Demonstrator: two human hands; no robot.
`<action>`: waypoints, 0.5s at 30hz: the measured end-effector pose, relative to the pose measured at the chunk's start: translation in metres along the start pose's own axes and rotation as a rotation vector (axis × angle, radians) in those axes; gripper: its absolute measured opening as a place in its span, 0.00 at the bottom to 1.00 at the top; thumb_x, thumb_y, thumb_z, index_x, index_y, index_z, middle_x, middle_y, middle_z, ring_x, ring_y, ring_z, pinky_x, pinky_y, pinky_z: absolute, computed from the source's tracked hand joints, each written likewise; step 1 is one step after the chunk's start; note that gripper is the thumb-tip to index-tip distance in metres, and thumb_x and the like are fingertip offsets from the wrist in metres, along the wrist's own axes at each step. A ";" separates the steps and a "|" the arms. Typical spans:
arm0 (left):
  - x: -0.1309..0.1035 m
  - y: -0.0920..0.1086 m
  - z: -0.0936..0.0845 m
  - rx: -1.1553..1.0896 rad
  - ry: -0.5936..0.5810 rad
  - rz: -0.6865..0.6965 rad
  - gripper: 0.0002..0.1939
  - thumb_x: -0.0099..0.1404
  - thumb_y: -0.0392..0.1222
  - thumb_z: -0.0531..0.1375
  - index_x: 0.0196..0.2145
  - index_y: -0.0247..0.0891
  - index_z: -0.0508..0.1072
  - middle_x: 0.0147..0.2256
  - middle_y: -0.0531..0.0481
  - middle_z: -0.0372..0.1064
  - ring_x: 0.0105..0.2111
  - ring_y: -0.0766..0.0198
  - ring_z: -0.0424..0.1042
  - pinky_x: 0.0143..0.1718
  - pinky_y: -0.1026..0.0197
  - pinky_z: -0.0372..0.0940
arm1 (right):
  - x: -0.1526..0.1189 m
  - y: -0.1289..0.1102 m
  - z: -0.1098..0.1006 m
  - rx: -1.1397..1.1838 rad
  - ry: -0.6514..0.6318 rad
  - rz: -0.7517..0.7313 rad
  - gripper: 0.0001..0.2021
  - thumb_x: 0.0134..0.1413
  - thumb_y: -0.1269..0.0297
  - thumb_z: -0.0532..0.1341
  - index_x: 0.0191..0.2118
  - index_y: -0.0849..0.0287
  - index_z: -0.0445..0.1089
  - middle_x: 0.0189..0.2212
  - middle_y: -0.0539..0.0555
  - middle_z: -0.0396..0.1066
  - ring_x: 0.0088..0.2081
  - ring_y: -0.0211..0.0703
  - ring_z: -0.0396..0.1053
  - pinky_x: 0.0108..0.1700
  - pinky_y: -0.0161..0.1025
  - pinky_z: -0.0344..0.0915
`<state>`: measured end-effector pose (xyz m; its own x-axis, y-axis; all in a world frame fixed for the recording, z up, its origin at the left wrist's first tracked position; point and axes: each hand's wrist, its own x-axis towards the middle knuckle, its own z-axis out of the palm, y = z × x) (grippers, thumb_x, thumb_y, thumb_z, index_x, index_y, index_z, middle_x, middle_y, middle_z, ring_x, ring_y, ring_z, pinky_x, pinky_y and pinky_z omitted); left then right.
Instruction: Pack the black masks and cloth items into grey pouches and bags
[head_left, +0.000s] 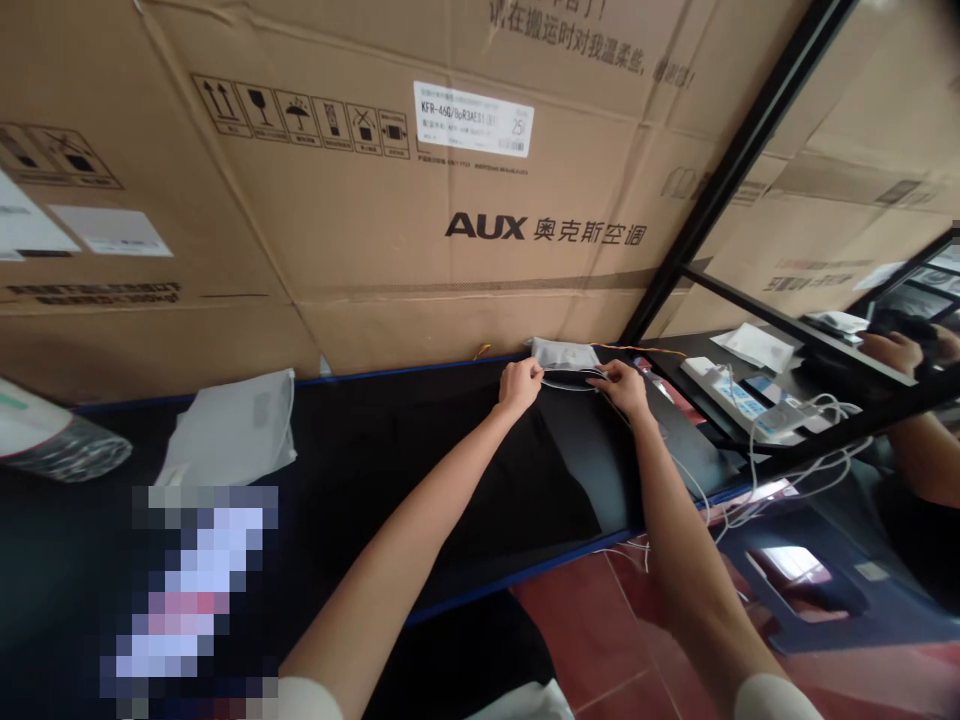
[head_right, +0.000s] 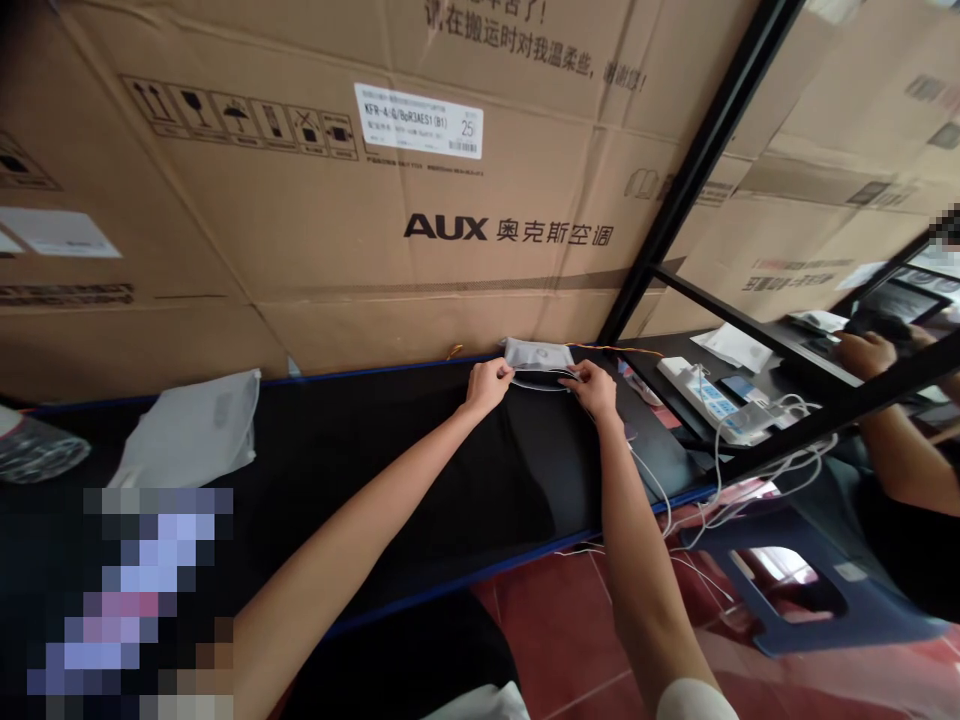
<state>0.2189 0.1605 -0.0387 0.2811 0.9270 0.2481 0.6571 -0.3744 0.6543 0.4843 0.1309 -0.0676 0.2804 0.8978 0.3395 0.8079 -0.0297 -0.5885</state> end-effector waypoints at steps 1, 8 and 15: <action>0.000 0.000 0.002 -0.005 0.005 -0.001 0.09 0.71 0.38 0.59 0.39 0.39 0.80 0.41 0.41 0.80 0.44 0.56 0.78 0.49 0.57 0.66 | 0.001 -0.001 0.001 -0.003 0.012 0.028 0.22 0.48 0.43 0.70 0.41 0.54 0.77 0.33 0.53 0.78 0.36 0.49 0.74 0.39 0.41 0.65; -0.008 0.014 -0.015 0.003 -0.047 -0.014 0.06 0.63 0.31 0.63 0.37 0.37 0.79 0.41 0.39 0.80 0.42 0.55 0.78 0.47 0.55 0.68 | -0.004 0.002 -0.003 -0.049 -0.013 0.064 0.25 0.44 0.41 0.70 0.42 0.56 0.74 0.36 0.56 0.78 0.37 0.51 0.73 0.41 0.44 0.66; -0.098 -0.016 -0.149 0.093 0.156 0.159 0.05 0.67 0.39 0.62 0.41 0.40 0.77 0.46 0.44 0.76 0.49 0.57 0.74 0.55 0.56 0.66 | -0.011 0.006 -0.014 -0.121 0.095 -0.269 0.31 0.51 0.37 0.59 0.53 0.53 0.73 0.51 0.67 0.76 0.57 0.65 0.70 0.58 0.59 0.63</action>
<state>0.0765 0.0787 0.0323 0.2795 0.8459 0.4543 0.6767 -0.5092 0.5318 0.4932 0.1145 -0.0644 0.0905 0.8354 0.5421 0.9141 0.1463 -0.3781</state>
